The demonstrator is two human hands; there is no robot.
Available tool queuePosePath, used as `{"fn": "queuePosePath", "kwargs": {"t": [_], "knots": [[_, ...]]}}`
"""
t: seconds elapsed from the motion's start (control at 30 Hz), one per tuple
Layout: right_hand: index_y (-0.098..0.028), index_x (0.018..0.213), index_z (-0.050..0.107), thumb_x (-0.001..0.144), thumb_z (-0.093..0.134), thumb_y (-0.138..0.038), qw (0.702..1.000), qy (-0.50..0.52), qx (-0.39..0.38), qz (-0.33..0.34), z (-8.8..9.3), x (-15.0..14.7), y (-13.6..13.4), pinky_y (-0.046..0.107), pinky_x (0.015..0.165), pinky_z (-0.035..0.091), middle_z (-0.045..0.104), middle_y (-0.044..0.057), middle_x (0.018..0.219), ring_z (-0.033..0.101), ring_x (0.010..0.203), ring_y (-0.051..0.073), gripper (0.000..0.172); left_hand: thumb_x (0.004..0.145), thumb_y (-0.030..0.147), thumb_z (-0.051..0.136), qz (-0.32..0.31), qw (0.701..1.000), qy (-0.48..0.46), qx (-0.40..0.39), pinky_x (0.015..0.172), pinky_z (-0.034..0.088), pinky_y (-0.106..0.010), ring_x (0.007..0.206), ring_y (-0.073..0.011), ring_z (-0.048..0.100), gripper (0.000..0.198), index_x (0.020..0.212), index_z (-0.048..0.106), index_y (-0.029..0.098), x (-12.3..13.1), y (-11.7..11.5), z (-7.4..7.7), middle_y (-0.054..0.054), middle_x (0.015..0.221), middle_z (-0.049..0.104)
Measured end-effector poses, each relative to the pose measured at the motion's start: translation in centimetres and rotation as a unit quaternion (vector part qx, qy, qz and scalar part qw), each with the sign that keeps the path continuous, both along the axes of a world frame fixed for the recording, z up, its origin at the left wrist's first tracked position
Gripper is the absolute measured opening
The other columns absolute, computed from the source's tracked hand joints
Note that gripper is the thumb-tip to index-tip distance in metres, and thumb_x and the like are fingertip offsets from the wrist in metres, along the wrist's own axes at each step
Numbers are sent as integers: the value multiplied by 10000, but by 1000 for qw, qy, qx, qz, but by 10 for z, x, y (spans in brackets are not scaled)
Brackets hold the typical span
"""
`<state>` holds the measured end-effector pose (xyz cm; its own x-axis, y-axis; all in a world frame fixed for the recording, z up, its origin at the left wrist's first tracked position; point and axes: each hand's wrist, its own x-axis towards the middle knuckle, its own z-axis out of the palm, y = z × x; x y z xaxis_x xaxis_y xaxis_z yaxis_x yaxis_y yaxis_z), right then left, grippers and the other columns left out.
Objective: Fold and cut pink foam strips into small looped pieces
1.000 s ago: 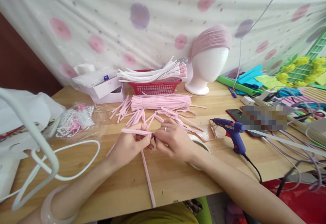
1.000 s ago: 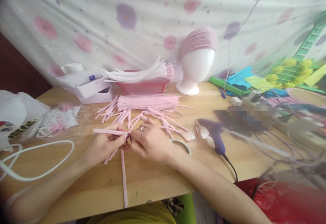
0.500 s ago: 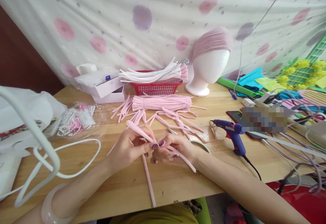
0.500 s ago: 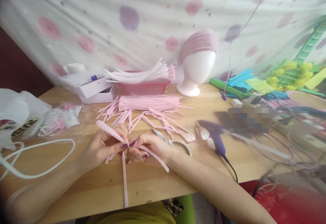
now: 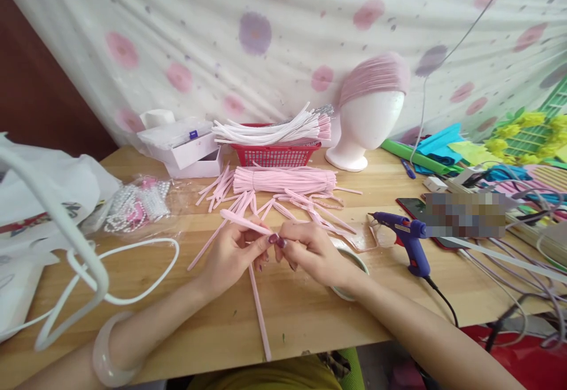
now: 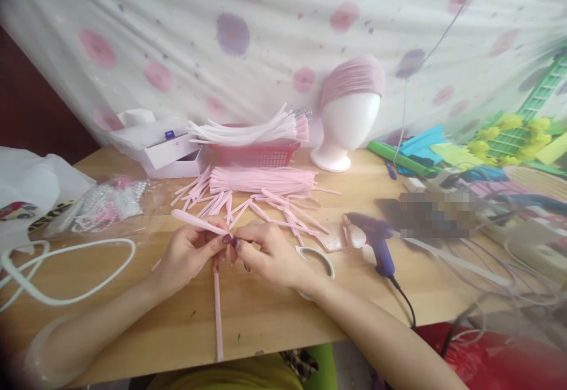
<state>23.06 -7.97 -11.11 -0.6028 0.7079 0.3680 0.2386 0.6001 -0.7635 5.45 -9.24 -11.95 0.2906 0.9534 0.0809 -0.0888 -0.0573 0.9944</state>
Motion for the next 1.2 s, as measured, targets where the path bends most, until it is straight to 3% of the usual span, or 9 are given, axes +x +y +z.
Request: {"fn": "queuePosePath", "kwargs": {"t": [0.13,0.27,0.43,0.53,0.63,0.8,0.97,1.07,1.2], "knots": [[-146,636,577,829,450,-182,939,113,-305,107,-4,1,2,232,505,345,440,-43,488,388,445,92,234,851,488,571,-93,991,79,46,412,442,-211,450,-91,514,342,762,598,159,-11,-3,1,-16,676,611],[-143,619,575,808,458,-186,927,139,-332,107,-5,-3,-1,232,498,329,440,-43,489,350,444,87,226,908,454,476,-93,984,131,81,384,311,-192,422,-58,404,411,690,636,145,-13,-6,2,1,613,539],[-179,601,488,841,422,-163,999,11,-40,-6,-2,-7,-9,252,569,344,436,-31,522,406,515,113,249,878,452,503,-21,997,70,27,376,236,-202,394,-62,310,394,593,503,180,-1,-11,-3,69,481,357],[-198,574,401,814,440,-139,963,-67,251,-67,-4,-10,-12,315,696,356,415,-24,540,367,561,132,250,849,439,530,24,999,22,-38,375,212,-198,384,-59,257,389,572,383,209,7,-16,-9,90,449,303],[-196,602,417,827,443,-135,921,-130,359,-83,-5,-10,-11,357,762,345,438,-18,558,367,581,141,235,827,424,536,50,996,17,-78,373,194,-197,379,-57,230,408,536,336,218,10,-17,-12,96,427,269],[-186,621,495,836,414,-197,999,0,-39,18,-1,-6,-8,282,633,362,434,-29,546,372,515,119,230,860,389,507,-20,994,94,54,403,278,-207,400,-76,352,300,633,499,194,-2,-9,-6,65,468,411],[-219,493,373,744,398,-243,817,218,-488,218,-5,-13,-6,286,578,385,238,-70,413,247,413,106,253,863,236,511,-46,952,164,253,477,367,-219,476,-95,484,154,741,584,175,-14,-10,-4,-3,593,594],[-221,498,388,731,389,-226,790,221,-513,252,-8,-15,-5,304,590,393,223,-64,410,250,423,119,233,865,241,503,-54,963,149,217,475,389,-215,484,-104,526,184,720,591,170,-13,-13,-6,-8,592,593],[-183,588,489,780,415,-201,933,123,-317,116,-6,-9,-6,271,540,329,371,-34,507,326,491,120,206,879,363,495,-33,991,107,67,393,316,-197,384,-69,403,297,690,601,160,-5,-17,-3,34,498,502]]}}
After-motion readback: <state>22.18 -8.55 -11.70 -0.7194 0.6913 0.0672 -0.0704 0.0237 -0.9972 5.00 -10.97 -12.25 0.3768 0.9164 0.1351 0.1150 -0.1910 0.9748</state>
